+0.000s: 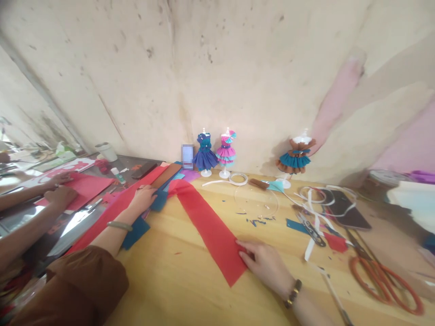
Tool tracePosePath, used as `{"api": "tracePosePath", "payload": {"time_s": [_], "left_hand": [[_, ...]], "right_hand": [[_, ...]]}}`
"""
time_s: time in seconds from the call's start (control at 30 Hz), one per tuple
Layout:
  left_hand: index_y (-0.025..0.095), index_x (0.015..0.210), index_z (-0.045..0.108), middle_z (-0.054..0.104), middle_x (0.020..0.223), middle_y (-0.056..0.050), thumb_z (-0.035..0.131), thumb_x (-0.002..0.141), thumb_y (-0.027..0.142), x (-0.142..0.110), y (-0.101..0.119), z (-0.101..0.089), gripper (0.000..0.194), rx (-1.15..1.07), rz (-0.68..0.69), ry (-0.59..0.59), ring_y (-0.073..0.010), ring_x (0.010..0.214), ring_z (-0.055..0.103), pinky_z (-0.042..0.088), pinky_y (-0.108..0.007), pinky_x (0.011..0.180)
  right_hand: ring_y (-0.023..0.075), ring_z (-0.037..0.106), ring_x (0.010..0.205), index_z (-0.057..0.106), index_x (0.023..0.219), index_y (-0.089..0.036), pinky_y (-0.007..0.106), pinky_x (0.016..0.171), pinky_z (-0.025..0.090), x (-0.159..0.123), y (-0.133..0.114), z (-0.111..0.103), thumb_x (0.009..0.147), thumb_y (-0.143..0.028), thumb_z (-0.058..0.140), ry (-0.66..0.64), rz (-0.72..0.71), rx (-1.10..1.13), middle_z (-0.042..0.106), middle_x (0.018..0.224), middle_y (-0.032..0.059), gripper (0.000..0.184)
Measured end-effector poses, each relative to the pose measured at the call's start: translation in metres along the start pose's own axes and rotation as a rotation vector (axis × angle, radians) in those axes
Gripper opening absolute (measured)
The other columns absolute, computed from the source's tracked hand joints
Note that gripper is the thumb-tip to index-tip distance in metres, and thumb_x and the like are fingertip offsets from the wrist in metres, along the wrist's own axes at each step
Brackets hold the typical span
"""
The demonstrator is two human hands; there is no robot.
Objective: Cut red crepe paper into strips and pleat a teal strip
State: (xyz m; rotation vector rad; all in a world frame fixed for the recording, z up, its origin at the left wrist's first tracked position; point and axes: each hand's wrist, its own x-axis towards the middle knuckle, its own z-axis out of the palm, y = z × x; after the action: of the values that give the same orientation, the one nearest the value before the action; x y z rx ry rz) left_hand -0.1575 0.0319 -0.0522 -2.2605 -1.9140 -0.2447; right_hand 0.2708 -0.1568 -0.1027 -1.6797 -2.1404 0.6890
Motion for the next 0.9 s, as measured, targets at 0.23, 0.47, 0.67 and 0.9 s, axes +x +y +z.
{"api": "tracePosePath", "payload": {"time_s": [0.23, 0.47, 0.67, 0.9], "left_hand": [[0.020, 0.088, 0.073, 0.068, 0.106, -0.012, 0.043, 0.087, 0.029, -0.005, -0.001, 0.001, 0.031, -0.065, 0.028, 0.036, -0.0279, 0.104, 0.058, 0.040, -0.041, 0.094], [0.019, 0.084, 0.074, 0.071, 0.104, -0.012, 0.046, 0.084, 0.029, -0.005, -0.003, 0.002, 0.030, -0.204, 0.008, 0.095, -0.0284, 0.103, 0.061, 0.040, -0.040, 0.097], [0.017, 0.096, 0.073, 0.073, 0.101, -0.009, 0.048, 0.083, 0.032, 0.005, -0.013, -0.008, 0.032, -0.388, -0.192, 0.198, -0.0246, 0.094, 0.065, 0.048, -0.032, 0.087], [0.010, 0.103, 0.070, 0.074, 0.093, -0.008, 0.050, 0.082, 0.037, 0.014, -0.025, -0.020, 0.039, -0.531, -0.422, 0.318, -0.0207, 0.082, 0.067, 0.051, -0.026, 0.070]], "right_hand": [[0.0252, 0.069, 0.099, 0.067, 0.120, -0.027, 0.037, 0.084, 0.054, 0.000, -0.001, 0.000, 0.089, -0.040, 0.045, 0.009, 0.000, 0.008, 0.070, 0.117, 0.0032, 0.039], [0.0250, 0.067, 0.102, 0.067, 0.120, -0.027, 0.037, 0.085, 0.052, 0.000, -0.001, -0.001, 0.089, -0.040, 0.045, 0.002, 0.003, 0.031, 0.068, 0.120, 0.0023, 0.040], [0.0249, 0.068, 0.099, 0.068, 0.118, -0.028, 0.036, 0.084, 0.053, 0.000, 0.002, 0.000, 0.089, -0.040, 0.046, 0.010, -0.006, 0.055, 0.070, 0.118, 0.0033, 0.039], [0.0246, 0.068, 0.100, 0.067, 0.119, -0.028, 0.036, 0.085, 0.053, 0.001, 0.003, 0.000, 0.088, -0.040, 0.047, 0.003, 0.002, 0.043, 0.070, 0.118, 0.0032, 0.039]]}}
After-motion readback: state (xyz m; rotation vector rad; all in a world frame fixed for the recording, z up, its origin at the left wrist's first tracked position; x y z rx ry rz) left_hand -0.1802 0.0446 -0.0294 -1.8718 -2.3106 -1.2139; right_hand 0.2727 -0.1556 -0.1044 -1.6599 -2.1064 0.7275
